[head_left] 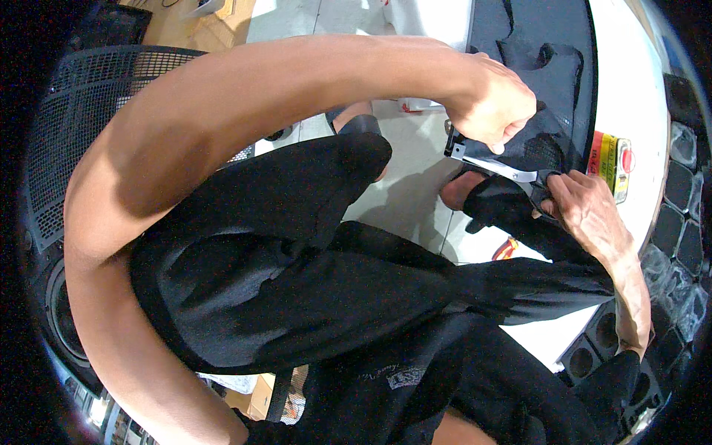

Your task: The person uses scissors to cut a black mesh-like material placed on a flat surface. They repeatedly reposition the material and trim along its edges and interior sections.

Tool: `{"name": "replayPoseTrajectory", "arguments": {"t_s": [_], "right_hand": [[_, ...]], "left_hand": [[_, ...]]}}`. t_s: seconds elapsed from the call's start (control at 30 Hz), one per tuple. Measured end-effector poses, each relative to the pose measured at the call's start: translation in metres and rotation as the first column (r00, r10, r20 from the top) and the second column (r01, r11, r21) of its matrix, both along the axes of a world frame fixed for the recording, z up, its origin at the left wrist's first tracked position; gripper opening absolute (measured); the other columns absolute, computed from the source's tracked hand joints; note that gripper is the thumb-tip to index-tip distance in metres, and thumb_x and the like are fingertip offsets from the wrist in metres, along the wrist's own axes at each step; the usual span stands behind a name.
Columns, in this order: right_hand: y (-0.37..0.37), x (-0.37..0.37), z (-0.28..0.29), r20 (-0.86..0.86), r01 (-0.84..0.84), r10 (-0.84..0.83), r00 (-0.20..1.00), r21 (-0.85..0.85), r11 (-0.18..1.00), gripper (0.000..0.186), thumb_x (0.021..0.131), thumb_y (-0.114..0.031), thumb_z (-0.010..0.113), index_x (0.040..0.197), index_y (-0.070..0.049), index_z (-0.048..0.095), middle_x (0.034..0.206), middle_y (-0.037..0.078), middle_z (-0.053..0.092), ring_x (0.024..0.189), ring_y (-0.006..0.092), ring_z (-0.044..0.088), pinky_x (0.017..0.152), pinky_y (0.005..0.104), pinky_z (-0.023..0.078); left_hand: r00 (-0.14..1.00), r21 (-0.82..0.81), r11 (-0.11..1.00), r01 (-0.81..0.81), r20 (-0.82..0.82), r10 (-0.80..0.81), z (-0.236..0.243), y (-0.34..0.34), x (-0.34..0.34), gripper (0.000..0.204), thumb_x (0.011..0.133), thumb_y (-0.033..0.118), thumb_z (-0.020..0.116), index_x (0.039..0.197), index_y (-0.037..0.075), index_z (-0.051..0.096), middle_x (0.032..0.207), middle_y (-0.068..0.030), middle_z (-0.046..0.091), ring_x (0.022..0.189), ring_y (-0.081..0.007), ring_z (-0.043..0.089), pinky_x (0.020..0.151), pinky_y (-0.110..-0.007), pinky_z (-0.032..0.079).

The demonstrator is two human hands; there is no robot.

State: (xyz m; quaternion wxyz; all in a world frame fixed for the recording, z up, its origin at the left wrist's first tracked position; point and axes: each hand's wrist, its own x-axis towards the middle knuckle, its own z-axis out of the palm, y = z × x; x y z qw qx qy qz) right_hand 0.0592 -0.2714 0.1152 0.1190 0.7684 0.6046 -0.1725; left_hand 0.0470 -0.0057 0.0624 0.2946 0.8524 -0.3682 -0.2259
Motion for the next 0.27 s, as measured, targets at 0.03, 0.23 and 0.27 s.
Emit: {"name": "replayPoseTrajectory", "arguments": {"t_s": [0.03, 0.23, 0.27], "right_hand": [[-0.002, 0.001, -0.002, 0.000, 0.003, -0.003, 1.000, -0.002, 1.000, 0.027, 0.084, -0.025, 0.071, 0.084, -0.006, 0.052, 0.071, 0.007, 0.054, 0.071, 0.0260, 0.060, 0.061, 0.0407, 0.049], [-0.005, -0.001, -0.003, -0.004, 0.044, -0.044, 0.999, 0.000, 0.999, 0.026, 0.085, -0.025, 0.071, 0.085, -0.006, 0.053, 0.070, 0.008, 0.057, 0.074, 0.0262, 0.062, 0.062, 0.0398, 0.050], [-0.006, 0.000, -0.004, -0.017, 0.052, -0.052, 0.998, -0.025, 0.998, 0.024, 0.086, -0.024, 0.071, 0.087, -0.006, 0.054, 0.072, 0.009, 0.059, 0.075, 0.0267, 0.063, 0.064, 0.0391, 0.052]], "left_hand": [[0.999, -0.001, 1.000, -0.024, -0.024, 0.024, -0.001, -0.001, 0.000, 0.020, 0.086, 0.024, 0.071, 0.089, 0.004, 0.069, 0.082, -0.0134, 0.071, 0.086, -0.0315, 0.069, 0.078, -0.042, 0.051], [0.996, -0.005, 0.999, -0.050, -0.071, 0.050, -0.001, -0.004, 0.003, 0.022, 0.087, 0.025, 0.072, 0.091, 0.004, 0.070, 0.085, -0.0143, 0.073, 0.087, -0.0292, 0.070, 0.080, -0.042, 0.051], [0.995, 0.005, 0.999, -0.040, -0.088, 0.041, -0.001, -0.005, 0.004, 0.022, 0.087, 0.026, 0.073, 0.092, 0.004, 0.070, 0.086, -0.0148, 0.073, 0.087, -0.0290, 0.070, 0.080, -0.042, 0.051]]}}
